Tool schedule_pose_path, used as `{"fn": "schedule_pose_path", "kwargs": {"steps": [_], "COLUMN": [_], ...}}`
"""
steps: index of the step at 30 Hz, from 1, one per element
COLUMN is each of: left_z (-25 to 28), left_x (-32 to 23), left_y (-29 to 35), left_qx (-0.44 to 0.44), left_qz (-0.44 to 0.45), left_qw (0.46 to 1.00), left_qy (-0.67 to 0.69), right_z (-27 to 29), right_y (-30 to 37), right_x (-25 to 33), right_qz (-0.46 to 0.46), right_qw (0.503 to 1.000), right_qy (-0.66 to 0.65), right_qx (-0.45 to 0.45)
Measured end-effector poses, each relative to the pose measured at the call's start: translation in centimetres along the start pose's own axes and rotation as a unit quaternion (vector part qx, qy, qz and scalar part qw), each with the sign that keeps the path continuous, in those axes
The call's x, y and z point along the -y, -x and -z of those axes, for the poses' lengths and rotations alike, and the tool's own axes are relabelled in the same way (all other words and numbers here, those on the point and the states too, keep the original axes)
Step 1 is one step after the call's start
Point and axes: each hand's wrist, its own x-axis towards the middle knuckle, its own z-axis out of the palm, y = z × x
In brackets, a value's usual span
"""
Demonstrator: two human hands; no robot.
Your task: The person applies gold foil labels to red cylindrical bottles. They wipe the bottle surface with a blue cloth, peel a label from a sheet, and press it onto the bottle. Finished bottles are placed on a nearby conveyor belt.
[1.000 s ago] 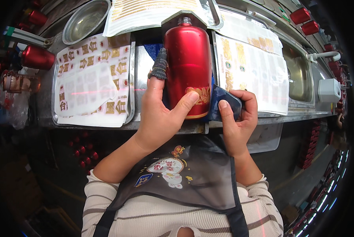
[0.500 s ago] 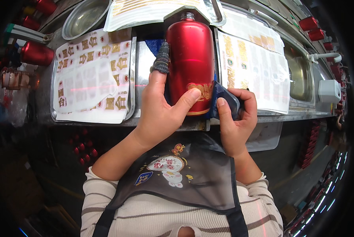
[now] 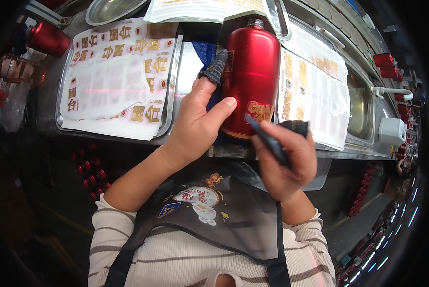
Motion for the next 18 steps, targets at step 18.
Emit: {"fn": "schedule_pose_path", "kwargs": {"steps": [18], "left_z": [-1.9], "left_x": [0.7], "left_y": [-0.3], "left_qx": [-0.103], "left_qz": [-0.073], "left_qw": [0.989], "left_qy": [-0.074], "right_z": [1.9], "right_y": [0.1], "right_x": [-2.5], "right_qz": [0.071], "right_qw": [0.995], "right_qy": [0.063], "right_qx": [0.018]}}
